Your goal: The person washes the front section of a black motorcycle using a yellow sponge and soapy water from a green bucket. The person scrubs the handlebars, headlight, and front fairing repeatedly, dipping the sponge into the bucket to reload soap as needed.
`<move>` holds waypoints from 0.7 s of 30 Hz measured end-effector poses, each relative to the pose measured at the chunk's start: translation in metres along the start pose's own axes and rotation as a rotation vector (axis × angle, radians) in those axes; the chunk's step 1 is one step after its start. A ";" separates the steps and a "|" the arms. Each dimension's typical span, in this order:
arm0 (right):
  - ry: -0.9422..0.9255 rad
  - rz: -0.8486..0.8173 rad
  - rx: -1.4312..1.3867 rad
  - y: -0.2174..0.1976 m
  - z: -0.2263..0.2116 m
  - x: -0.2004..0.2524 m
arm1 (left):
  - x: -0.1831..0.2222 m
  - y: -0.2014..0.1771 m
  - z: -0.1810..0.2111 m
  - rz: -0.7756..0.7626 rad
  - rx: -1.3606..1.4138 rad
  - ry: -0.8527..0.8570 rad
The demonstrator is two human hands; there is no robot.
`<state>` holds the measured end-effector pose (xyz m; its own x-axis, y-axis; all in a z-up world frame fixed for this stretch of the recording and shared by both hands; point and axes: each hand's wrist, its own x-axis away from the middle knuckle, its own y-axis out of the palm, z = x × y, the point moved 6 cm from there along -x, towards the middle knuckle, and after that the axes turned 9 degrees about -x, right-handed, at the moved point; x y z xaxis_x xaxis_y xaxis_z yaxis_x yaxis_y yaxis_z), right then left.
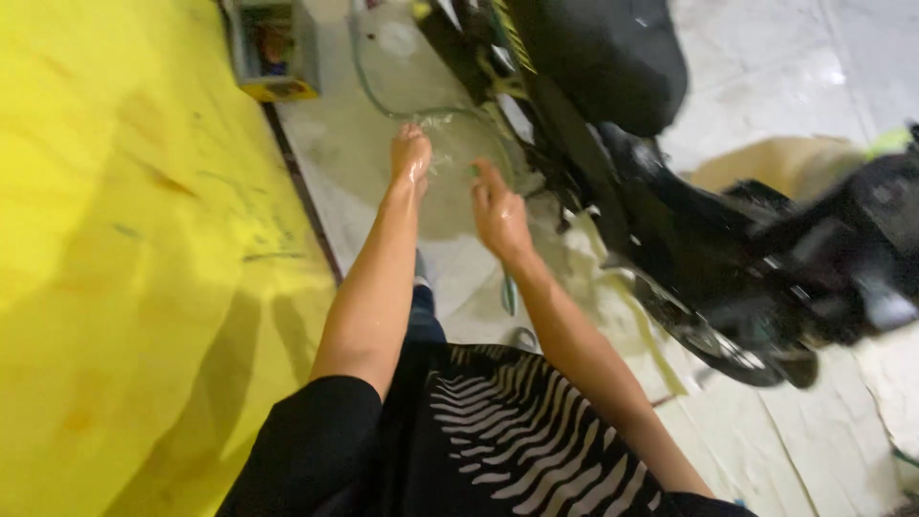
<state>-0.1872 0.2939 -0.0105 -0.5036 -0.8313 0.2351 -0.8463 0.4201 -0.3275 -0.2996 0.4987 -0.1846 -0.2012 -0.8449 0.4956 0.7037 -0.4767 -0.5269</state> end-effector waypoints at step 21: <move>0.389 0.027 -1.482 0.168 -0.135 -0.505 | -0.134 -0.304 0.172 0.069 -0.140 0.364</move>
<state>-0.0982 0.8329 -0.0608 -0.3344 -0.7729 0.5393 -0.1240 0.6034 0.7878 -0.3694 0.7981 0.0279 -0.4026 -0.8951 0.1915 0.6298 -0.4227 -0.6517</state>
